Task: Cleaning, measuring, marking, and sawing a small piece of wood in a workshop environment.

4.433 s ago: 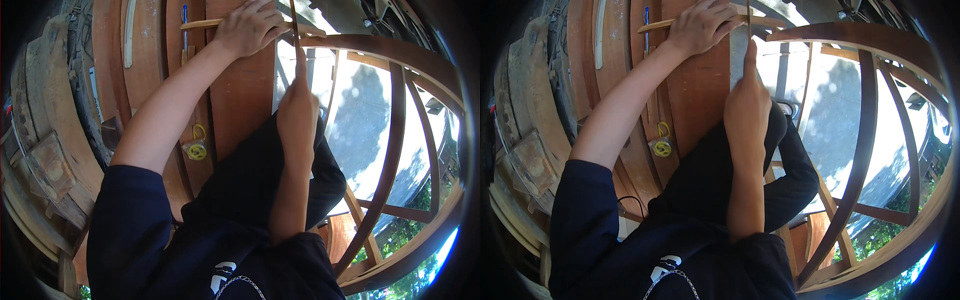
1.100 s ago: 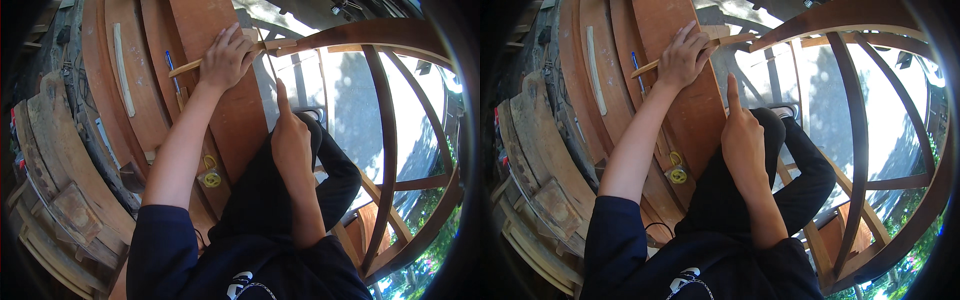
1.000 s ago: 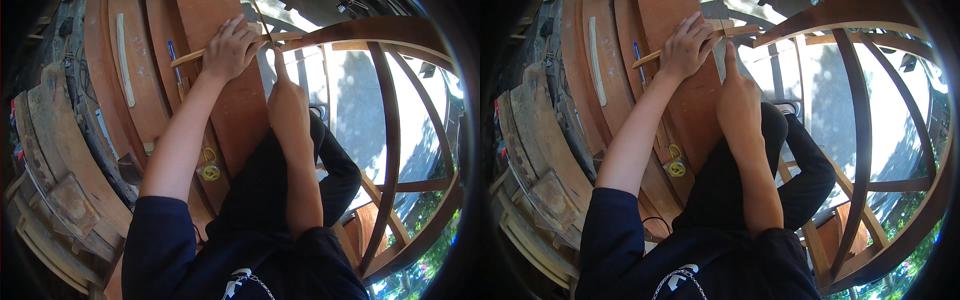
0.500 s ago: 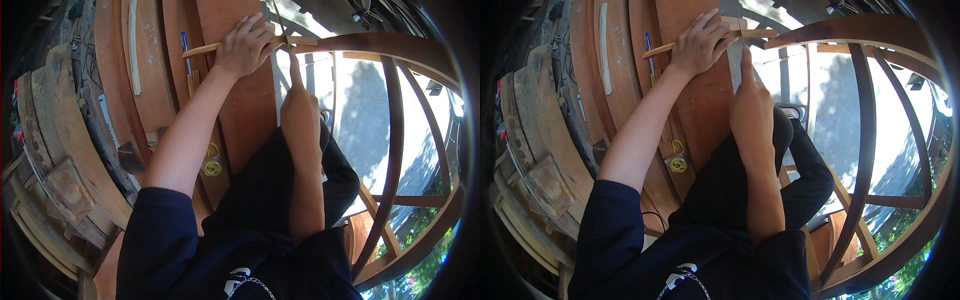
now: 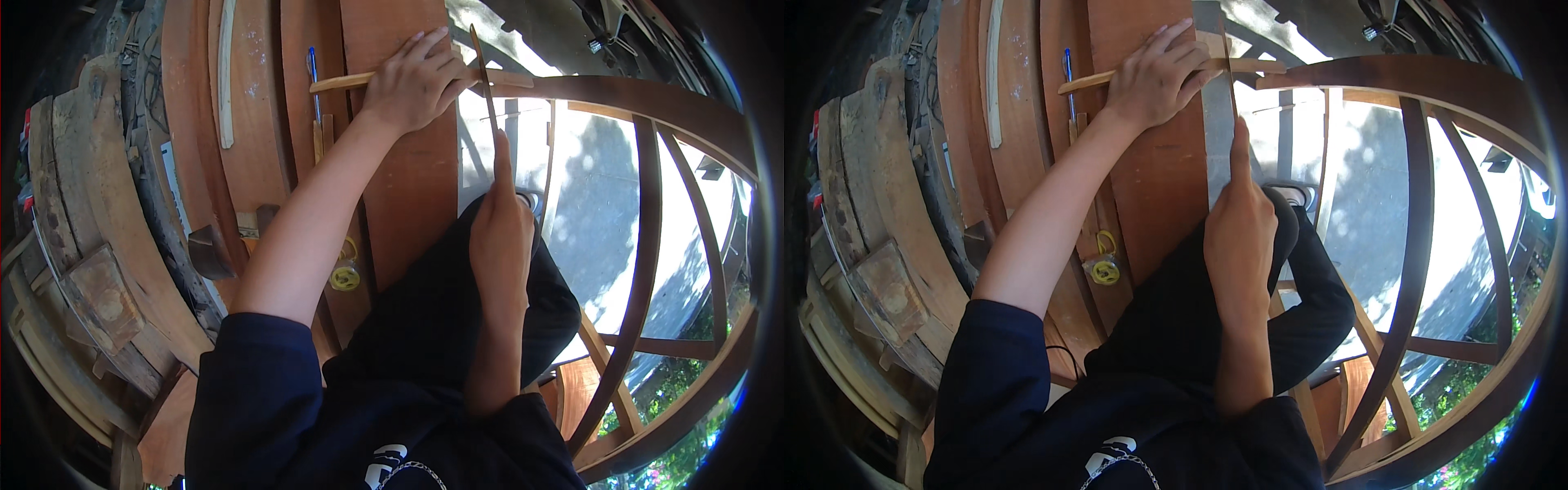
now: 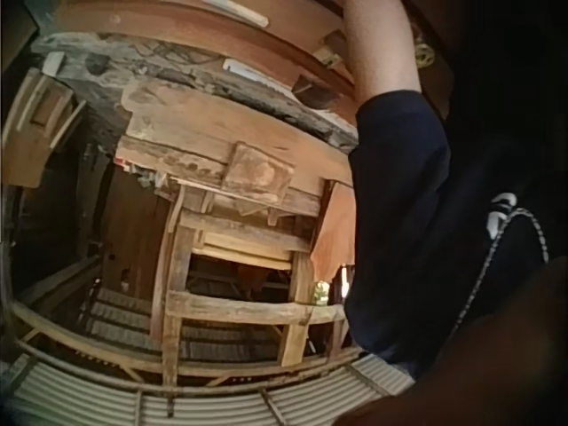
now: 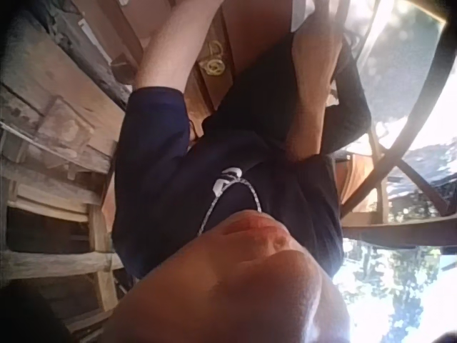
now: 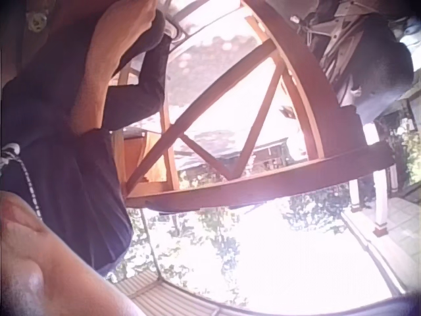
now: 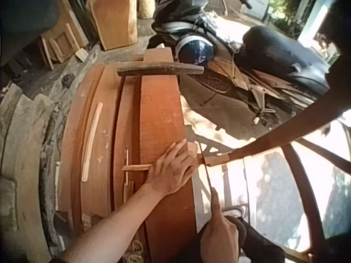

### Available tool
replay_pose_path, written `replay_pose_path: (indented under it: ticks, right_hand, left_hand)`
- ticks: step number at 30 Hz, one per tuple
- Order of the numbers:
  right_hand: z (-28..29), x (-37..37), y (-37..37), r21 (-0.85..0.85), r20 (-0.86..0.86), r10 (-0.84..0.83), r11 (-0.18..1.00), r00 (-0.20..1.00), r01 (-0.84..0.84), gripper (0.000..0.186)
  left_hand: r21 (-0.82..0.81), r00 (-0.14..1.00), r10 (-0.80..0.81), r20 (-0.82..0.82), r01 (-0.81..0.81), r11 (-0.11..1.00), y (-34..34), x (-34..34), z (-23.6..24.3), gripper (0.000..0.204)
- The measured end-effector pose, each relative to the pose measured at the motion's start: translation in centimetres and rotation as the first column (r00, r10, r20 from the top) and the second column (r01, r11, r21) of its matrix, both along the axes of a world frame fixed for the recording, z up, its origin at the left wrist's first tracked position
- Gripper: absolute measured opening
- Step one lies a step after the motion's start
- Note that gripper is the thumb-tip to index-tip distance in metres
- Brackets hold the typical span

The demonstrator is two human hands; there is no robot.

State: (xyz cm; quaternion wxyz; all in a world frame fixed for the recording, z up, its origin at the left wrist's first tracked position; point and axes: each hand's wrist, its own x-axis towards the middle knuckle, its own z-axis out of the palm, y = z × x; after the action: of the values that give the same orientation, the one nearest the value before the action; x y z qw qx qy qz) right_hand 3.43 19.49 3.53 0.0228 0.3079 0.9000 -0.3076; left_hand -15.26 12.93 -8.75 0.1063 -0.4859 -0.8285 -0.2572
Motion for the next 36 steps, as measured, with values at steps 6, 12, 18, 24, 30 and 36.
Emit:
replay_pose_path:
  ticks: [6, 12, 18, 24, 30, 36]
  right_hand:
    - [-0.2, -3.0, 0.1, 0.002, 0.046, -0.014, 1.0, 0.999, 0.014, 0.067]
    - [0.6, -1.0, -0.3, -0.027, -0.025, -0.053, 0.998, 0.998, 0.052, 0.07]
    - [0.5, -0.7, -0.3, -0.003, 0.063, -0.04, 0.999, 0.997, 0.04, 0.072]
    - [-0.3, -1.9, 0.5, 0.007, 0.053, -0.035, 0.999, 0.998, 0.035, 0.069]
    - [0.5, 0.1, -0.2, -0.027, 0.037, -0.033, 0.999, 0.999, 0.034, 0.068]
    - [-2.4, -3.4, 1.1, 0.065, -0.034, -0.007, 0.998, 0.999, 0.009, 0.067]
  left_hand:
    - [-0.017, 0.999, 0.0, 0.042, 0.001, 1.0, -0.2, -0.1, 0.2, 0.022]
    - [0.055, 1.0, -0.027, -0.016, 0.028, 0.998, 0.1, 0.0, 0.1, 0.023]
    - [0.009, 1.0, -0.003, -0.015, 0.004, 1.0, 0.1, -0.1, 0.1, 0.027]
    - [-0.026, 1.0, 0.02, -0.021, -0.021, 0.999, 0.0, 0.1, 0.0, 0.026]
    - [-0.016, 1.0, 0.012, -0.018, -0.012, 1.0, 0.0, -0.2, 0.1, 0.024]
    - [0.038, 1.0, -0.012, -0.029, 0.013, 0.999, 0.0, -0.1, 0.0, 0.022]
